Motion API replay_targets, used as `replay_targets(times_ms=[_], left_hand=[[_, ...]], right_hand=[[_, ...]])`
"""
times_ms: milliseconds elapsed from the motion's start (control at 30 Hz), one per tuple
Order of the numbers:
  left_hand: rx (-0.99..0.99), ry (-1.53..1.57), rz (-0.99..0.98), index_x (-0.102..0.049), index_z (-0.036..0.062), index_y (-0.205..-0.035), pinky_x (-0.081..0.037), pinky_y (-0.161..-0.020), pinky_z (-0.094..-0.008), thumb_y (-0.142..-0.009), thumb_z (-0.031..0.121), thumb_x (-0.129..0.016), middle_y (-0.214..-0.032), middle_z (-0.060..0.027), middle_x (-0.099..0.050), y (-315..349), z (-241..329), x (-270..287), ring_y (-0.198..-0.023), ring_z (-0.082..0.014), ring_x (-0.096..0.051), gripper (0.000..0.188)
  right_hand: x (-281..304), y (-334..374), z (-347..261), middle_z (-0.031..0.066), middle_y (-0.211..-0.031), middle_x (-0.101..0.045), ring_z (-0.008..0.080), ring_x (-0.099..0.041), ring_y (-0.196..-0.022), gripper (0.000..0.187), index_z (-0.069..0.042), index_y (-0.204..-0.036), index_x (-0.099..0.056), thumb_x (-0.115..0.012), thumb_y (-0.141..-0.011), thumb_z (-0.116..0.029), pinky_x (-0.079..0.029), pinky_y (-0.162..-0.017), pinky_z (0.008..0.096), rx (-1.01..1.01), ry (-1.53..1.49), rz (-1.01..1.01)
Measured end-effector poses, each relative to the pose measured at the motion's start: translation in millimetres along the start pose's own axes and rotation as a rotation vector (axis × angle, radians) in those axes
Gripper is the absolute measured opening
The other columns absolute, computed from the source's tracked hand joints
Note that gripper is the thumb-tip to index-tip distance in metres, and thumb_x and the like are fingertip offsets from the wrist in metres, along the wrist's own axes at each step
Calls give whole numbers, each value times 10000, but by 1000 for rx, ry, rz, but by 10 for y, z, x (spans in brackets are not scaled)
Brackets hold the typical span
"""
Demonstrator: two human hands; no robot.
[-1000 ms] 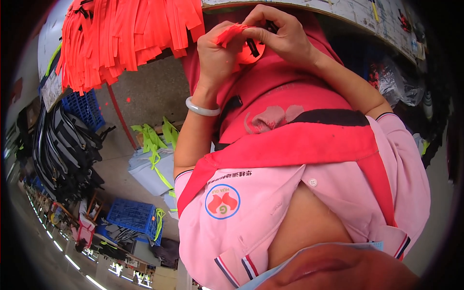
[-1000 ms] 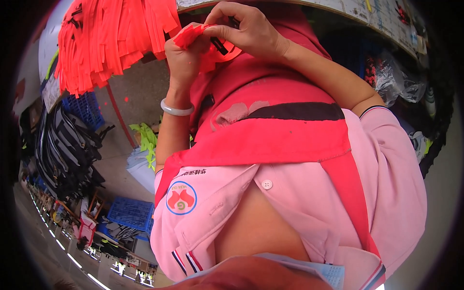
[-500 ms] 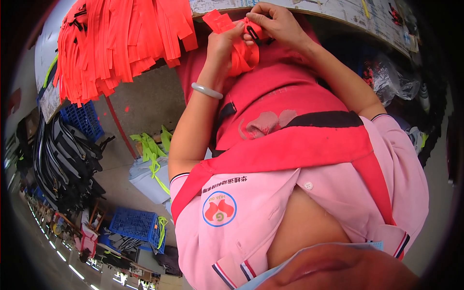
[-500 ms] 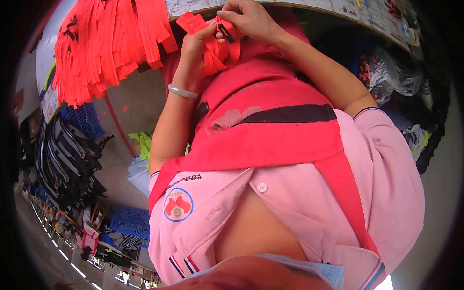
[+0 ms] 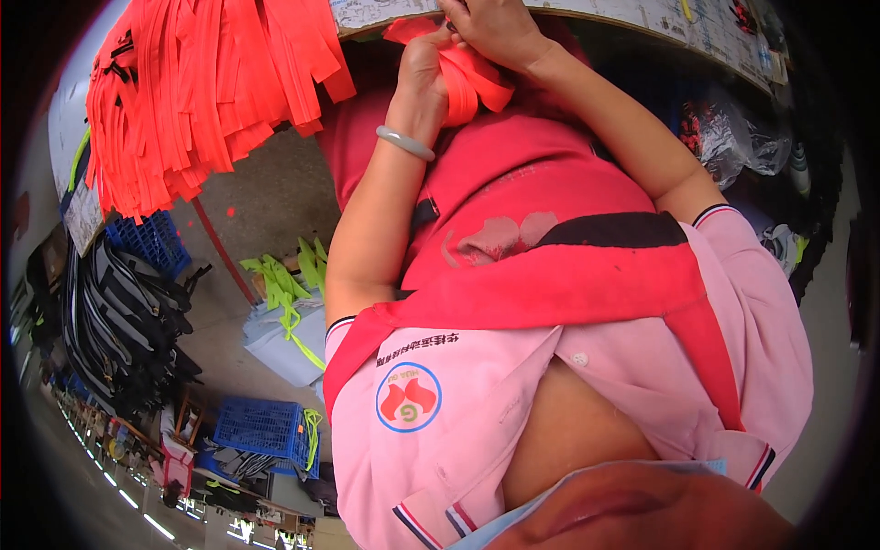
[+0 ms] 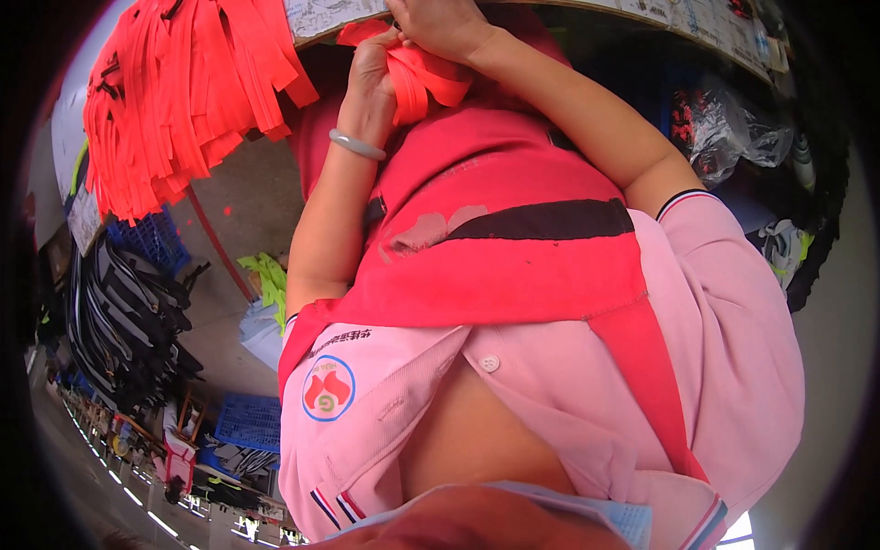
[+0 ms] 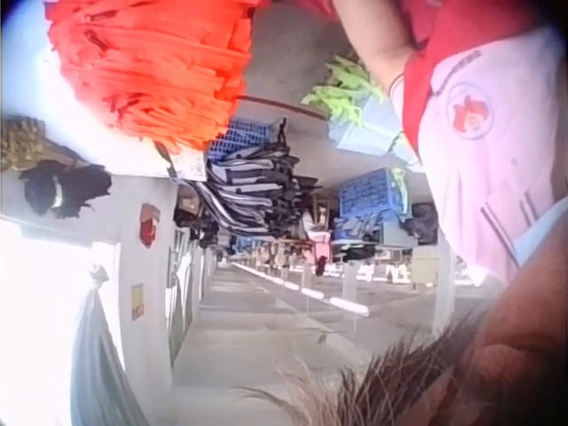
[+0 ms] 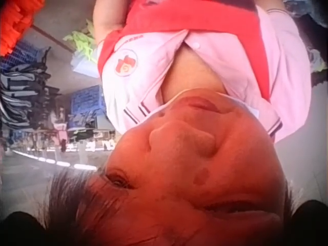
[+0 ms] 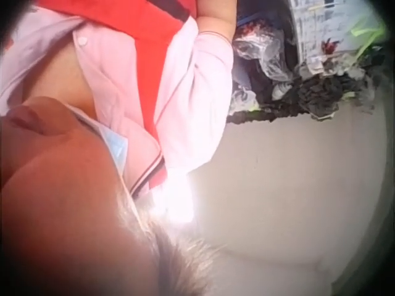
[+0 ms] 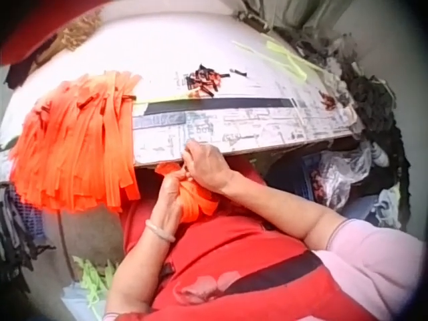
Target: Attaching plastic buckles to bright red fabric straps at a workbench.
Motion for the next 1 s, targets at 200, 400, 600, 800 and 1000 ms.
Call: replay_targets(times_ms=[200, 400, 600, 800, 1000], left_hand=[[-404, -423, 133, -628, -8, -991, -482, -485, -248, -856, 81, -681, -696, -60, -625, 349, 75, -192, -542, -136, -585, 170], [-718, -731, 103, -672, 9, -934, -428, -526, -205, -848, 76, -696, -740, -11, -637, 743, 136, -358, -596, -72, -551, 112], [-826, -837, -12, -675, 13, -922, -404, -572, -190, -862, 52, -675, -785, 13, -638, 910, 203, -580, -651, -45, -537, 71], [-741, -811, 64, -682, 33, -921, -383, -543, -176, -859, 37, -673, -769, 39, -612, 1013, 254, -518, -641, -27, -512, 63], [-601, -425, 47, -610, 51, -942, -343, -493, -196, -914, 116, -622, -788, 16, -554, 1158, 418, -99, -556, -50, -441, 71]], right_hand=[[403, 12, -165, 95, -738, -634, 138, -605, -662, 225, -11, -855, -612, -581, -929, -221, -477, -579, 292, -417, -490, -398], [198, 243, -213, -13, -749, -604, 63, -503, -598, 235, -10, -916, -622, -567, -954, -235, -411, -524, 232, -35, -903, -302], [191, 371, -323, 69, -908, -608, 149, -560, -804, 237, -2, -1067, -592, -652, -885, -141, -467, -742, 296, 245, -625, -269], [116, 407, -327, 113, -837, -583, 211, -546, -730, 215, -21, -1059, -585, -633, -889, -143, -463, -701, 310, 202, -565, -312], [434, -351, -739, -2, -800, -588, 62, -501, -705, 232, -19, -1067, -618, -598, -936, -210, -422, -640, 238, 181, -588, -273]])
Point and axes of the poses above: each hand's wrist, its own y-axis away from the middle knuckle, its own x-axis out of the back of the hand, z = x × y, the point moved 2 cm from there along -y, towards the middle knuckle
